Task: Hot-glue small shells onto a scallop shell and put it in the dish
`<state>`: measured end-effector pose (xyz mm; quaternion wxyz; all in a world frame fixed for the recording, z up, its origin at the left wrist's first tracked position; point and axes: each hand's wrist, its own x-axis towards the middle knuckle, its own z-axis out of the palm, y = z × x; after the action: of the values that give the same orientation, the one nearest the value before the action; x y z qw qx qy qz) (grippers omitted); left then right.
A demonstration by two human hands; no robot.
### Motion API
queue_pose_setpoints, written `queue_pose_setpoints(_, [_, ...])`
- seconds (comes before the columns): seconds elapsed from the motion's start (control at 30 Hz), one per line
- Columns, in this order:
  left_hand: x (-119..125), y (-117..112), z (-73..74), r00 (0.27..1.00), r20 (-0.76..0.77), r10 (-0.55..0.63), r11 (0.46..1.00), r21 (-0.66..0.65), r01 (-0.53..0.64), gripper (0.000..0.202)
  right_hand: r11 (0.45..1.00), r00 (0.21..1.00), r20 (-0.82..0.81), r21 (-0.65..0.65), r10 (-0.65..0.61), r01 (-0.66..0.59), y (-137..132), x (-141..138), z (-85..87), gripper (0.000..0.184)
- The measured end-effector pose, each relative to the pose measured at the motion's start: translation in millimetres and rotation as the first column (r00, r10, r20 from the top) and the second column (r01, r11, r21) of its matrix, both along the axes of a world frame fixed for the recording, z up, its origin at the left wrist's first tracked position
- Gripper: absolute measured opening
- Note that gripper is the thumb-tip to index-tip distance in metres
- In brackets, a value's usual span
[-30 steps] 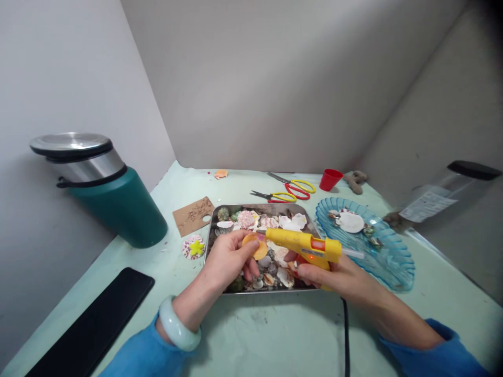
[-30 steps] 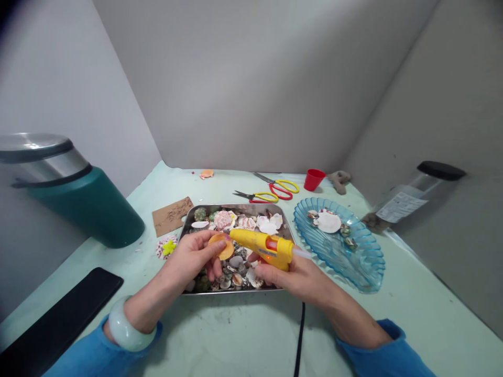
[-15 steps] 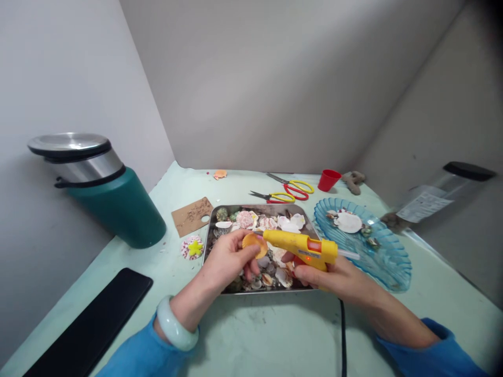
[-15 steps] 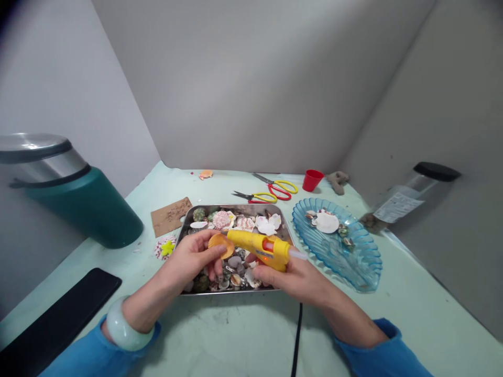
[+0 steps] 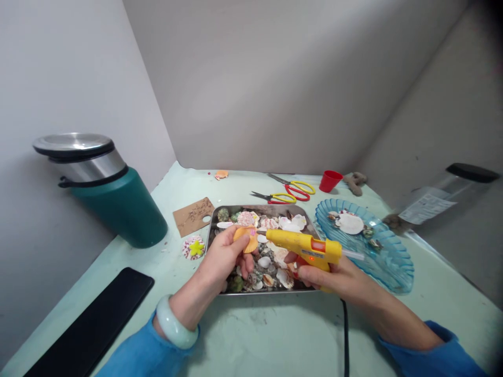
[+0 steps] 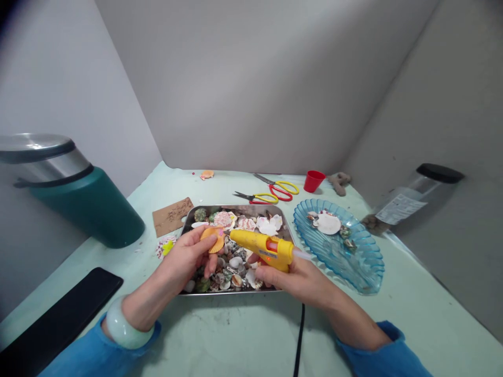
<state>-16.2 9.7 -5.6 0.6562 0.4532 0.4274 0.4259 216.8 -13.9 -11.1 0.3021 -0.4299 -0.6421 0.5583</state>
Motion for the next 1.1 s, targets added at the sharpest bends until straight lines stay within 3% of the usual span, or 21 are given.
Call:
queue_pose_setpoints(0.73, [1.5,-4.4,3.1,0.987,-0.056,-0.151,0.988,-0.051,0.148,0.026,0.999,0.999,0.006,-0.001,-0.043,0.043,-0.8,-1.0,-2.1,0.025])
queue_pose_setpoints(0.97, [2.7,-4.3,1.1,0.993,-0.064,-0.096,0.995,-0.038,0.094,0.028,0.996,0.996,0.031,-0.020,-0.087,0.088,-2.1,-0.3,-2.8,0.028])
queue_pose_setpoints(1.1, [3.1,-3.3,0.2,0.991,-0.077,-0.105,0.994,-0.030,0.103,0.027,0.997,0.996,0.064,0.051,-0.059,0.056,-1.5,-1.5,-0.2,0.028])
